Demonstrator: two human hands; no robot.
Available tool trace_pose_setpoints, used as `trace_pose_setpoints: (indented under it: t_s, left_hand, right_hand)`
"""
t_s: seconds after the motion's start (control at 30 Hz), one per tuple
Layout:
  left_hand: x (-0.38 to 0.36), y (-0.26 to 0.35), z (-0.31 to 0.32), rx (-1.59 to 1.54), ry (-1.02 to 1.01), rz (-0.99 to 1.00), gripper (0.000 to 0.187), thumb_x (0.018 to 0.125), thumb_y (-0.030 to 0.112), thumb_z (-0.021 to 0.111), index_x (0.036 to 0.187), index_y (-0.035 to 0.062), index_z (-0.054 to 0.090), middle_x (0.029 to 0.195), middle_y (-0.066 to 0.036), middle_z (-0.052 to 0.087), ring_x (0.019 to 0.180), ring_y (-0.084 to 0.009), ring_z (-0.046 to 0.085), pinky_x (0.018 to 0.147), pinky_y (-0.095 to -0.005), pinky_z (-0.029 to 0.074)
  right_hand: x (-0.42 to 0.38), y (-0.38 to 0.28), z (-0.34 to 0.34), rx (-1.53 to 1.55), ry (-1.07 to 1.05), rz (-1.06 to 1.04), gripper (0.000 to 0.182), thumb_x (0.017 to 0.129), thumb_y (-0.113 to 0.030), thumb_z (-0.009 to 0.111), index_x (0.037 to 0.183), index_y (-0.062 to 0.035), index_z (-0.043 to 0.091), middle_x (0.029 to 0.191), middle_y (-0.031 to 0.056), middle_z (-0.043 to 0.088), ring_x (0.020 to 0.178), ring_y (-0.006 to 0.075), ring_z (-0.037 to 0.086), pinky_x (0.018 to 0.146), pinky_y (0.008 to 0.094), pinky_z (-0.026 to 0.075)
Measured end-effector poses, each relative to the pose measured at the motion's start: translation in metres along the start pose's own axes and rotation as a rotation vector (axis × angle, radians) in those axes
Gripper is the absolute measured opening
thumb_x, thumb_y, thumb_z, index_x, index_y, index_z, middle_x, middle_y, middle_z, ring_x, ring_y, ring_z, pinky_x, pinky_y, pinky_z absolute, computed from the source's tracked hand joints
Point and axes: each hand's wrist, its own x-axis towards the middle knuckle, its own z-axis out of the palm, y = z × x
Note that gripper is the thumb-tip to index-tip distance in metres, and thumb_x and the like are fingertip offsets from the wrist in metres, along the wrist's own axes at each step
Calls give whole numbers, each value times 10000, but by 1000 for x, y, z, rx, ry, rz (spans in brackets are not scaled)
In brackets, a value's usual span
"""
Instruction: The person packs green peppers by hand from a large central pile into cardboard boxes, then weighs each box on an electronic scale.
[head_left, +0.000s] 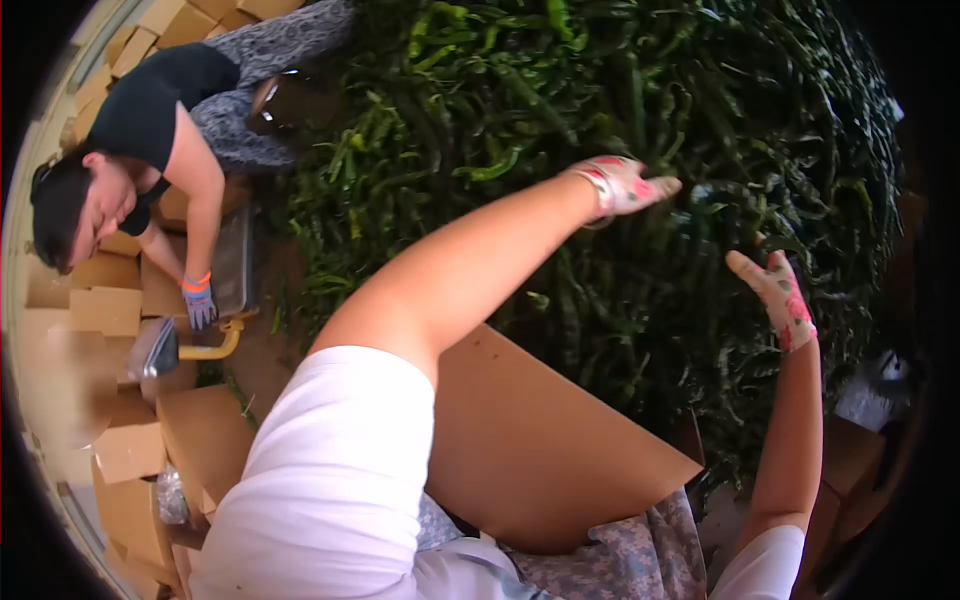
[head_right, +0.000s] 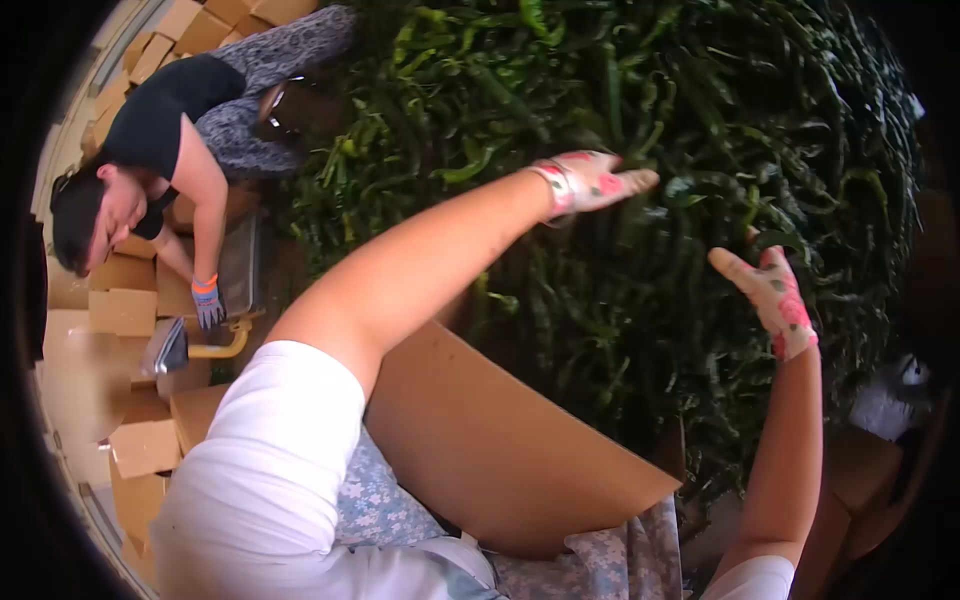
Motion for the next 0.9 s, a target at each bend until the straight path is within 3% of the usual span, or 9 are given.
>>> trace_pose_setpoints:
  t_s: [0.1, 0.37, 0.47, 0.5, 0.63, 0.7, 0.77, 0.83, 0.9]
  left_hand:
    - [19, 3, -1, -249, -108, -4, 912, 762, 798, 363, 1403, 150, 369, 1453, -157, 328, 1269, -403, 386, 963, -586, 353]
    - [-63, 20, -21, -176, -360, -85, 697, 852, 595, 508, 1333, 93, 462, 1339, -54, 476, 1231, -169, 444, 888, -368, 457]
    - [-105, 14, -20, -67, -496, -22, 659, 842, 508, 599, 1256, 4, 508, 1201, -90, 576, 1171, -176, 500, 937, -335, 433]
    - [-126, 16, -19, -45, -513, -11, 675, 833, 495, 625, 1263, -9, 501, 1166, -90, 605, 1160, -169, 509, 968, -347, 415]
    - [-172, 9, -1, 272, -533, 520, 536, 839, 383, 637, 1226, 25, 544, 1271, -164, 522, 1221, -314, 456, 1034, -375, 341]
    - [-174, 1, 5, 15, -692, 190, 529, 844, 372, 634, 1245, 40, 535, 1323, -173, 476, 1291, -330, 369, 1065, -382, 295]
    - [-170, 1, -1, 9, -660, 287, 549, 847, 361, 636, 1277, 45, 507, 1354, -209, 429, 1329, -339, 305, 1077, -403, 271]
    - [-175, 9, -22, 260, -646, 239, 628, 837, 409, 638, 1322, 51, 462, 1389, -241, 370, 1336, -357, 288, 1058, -450, 300]
    - [-170, 31, -54, 333, -742, 232, 638, 836, 397, 641, 1317, 18, 461, 1325, -242, 450, 1279, -352, 385, 1009, -455, 374]
  right_hand:
    - [15, 9, -21, -284, 97, 204, 998, 662, -579, 735, 1318, 86, 384, 1236, 175, 523, 1159, 233, 484, 1022, 333, 322]
    - [-54, -13, 20, -459, -363, 148, 755, 667, -581, 714, 1107, 16, 571, 1111, 229, 515, 985, 294, 553, 842, 354, 454]
    - [-102, -10, 48, -454, -521, 40, 684, 710, -453, 716, 1274, -130, 503, 1223, 263, 421, 994, 324, 565, 838, 384, 475]
    - [-121, 9, 60, -337, -370, -363, 702, 716, -419, 713, 1325, -176, 461, 1266, 264, 384, 992, 325, 575, 848, 392, 478]
    - [-139, 24, 68, -230, -575, -230, 657, 771, -328, 726, 1294, -32, 461, 1342, 211, 352, 1144, 279, 474, 969, 361, 398]
    - [-121, 29, 68, -52, -678, -391, 714, 775, -395, 714, 1325, -40, 430, 1330, 227, 374, 1121, 281, 497, 943, 362, 416]
    - [-137, -17, 46, -466, -564, 11, 833, 744, -534, 695, 1347, -42, 397, 1227, 301, 479, 997, 338, 587, 885, 394, 479]
    - [-144, 10, 34, -791, -179, -558, 752, 727, -605, 645, 1234, -60, 544, 1203, 215, 556, 1047, 324, 586, 888, 351, 473]
    - [-139, -15, -1, -739, -346, -280, 735, 727, -568, 660, 1248, -63, 539, 1221, 222, 544, 1012, 324, 605, 866, 352, 490]
